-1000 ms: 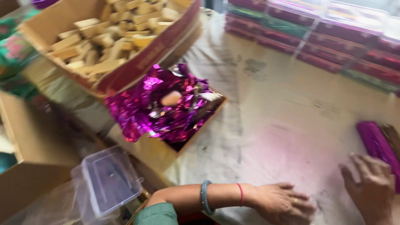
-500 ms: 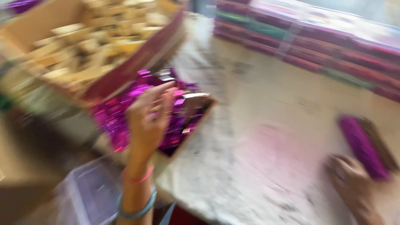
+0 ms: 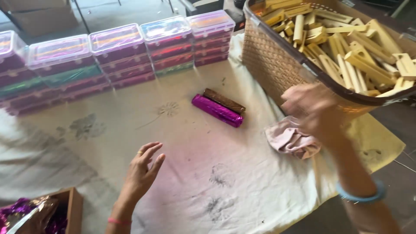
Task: The person retrieves a rectangular wooden object from a basket and wipes it with a cloth. They then place the object onto a sheet of metallic foil and wrap it tightly, folding the edges to enclose the item completely.
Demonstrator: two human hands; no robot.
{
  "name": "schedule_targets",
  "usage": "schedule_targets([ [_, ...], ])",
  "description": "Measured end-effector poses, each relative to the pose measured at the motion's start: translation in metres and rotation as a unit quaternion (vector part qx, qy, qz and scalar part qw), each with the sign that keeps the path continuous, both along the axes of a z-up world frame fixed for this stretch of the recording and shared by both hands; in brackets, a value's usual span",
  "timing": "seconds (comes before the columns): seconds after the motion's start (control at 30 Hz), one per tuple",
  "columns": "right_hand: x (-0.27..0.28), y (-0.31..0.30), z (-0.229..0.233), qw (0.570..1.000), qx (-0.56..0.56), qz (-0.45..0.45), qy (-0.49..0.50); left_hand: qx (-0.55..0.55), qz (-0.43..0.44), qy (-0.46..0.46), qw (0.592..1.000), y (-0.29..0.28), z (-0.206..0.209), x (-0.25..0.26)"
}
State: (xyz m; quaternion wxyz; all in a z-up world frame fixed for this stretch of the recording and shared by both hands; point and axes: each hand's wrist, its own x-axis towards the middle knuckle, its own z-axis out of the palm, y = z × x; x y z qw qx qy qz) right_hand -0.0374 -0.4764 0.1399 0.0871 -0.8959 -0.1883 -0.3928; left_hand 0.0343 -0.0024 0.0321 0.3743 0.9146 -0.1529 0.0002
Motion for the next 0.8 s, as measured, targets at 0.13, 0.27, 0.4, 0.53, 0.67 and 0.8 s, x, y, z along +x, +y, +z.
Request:
schedule_targets([
  [0.13,0.011,-0.151,0.046,0.995,0.015,-0.031,-0.095,-0.186,-0.092,0.015,0.978,-0.024,-0.046,0.044],
  [0.27,0.028,-0.242,0.074,0.957,-0.030,-0.283,0.046,-0.296,-0.046,0.165,0.939,-0.033,-0.107,0.076],
  [0.4,0.046,-0.275,0.076,0.778,0.183,-0.440,0.409,-0.325,0.019,0.150,0.933,-0.035,-0.140,0.084],
  [0.53,0.072,-0.380,-0.007,0.754,0.146,-0.412,0.491,-0.227,-0.026,0.077,0.971,-0.035,-0.121,0.072],
  [0.67,0.063,-0.337,0.018,0.774,0.087,-0.463,0.422,-0.235,-0.024,0.072,0.969,-0.033,-0.156,0.085],
  [0.8,0.055,-0.261,0.069,0.820,0.324,-0.418,0.217,-0.231,-0.037,0.023,0.972,-0.029,-0.180,0.091],
])
